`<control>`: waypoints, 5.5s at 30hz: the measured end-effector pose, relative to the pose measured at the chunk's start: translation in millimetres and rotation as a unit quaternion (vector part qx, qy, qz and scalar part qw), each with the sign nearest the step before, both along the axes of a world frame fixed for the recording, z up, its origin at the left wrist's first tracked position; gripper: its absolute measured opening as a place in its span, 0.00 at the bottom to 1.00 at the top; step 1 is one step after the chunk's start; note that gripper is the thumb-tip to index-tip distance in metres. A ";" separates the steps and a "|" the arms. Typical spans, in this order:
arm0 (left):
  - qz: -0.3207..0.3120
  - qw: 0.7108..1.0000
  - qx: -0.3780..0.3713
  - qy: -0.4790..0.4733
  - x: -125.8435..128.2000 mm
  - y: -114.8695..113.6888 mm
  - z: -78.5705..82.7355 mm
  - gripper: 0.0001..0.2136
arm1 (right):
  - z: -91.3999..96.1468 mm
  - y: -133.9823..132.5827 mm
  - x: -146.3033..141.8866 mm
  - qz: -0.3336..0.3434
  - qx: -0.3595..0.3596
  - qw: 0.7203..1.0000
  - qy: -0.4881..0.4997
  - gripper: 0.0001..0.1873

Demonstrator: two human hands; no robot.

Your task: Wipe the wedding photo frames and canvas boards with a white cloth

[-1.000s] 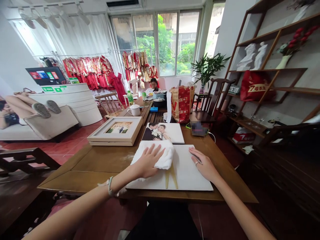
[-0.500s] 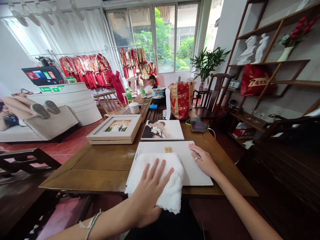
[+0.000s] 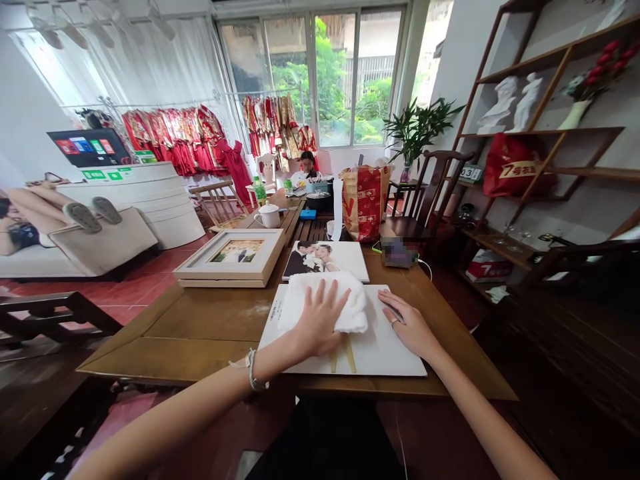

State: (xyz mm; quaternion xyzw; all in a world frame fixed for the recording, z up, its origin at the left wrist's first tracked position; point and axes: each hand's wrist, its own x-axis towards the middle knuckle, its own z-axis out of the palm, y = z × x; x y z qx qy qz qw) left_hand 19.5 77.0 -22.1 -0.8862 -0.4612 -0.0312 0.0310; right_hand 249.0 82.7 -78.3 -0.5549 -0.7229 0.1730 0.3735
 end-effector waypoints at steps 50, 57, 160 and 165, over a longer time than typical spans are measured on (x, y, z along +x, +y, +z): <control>-0.007 1.000 -0.019 -0.004 59.1 3.4 6.8 0.31 | 2.2 5.9 3.1 0.025 -0.045 0.986 0.159 0.20; -0.077 0.997 -0.020 0.011 55.6 -90.4 4.0 0.40 | 5.0 3.7 3.1 -0.006 -0.076 0.974 0.211 0.19; 0.056 0.995 -0.069 0.053 -44.4 -50.1 11.6 0.44 | -1.8 0.6 1.6 -0.012 -0.018 0.999 0.027 0.19; 0.007 0.993 -0.105 0.053 -54.9 -110.9 6.7 0.51 | -4.6 1.6 2.0 -0.007 -0.007 0.999 0.031 0.18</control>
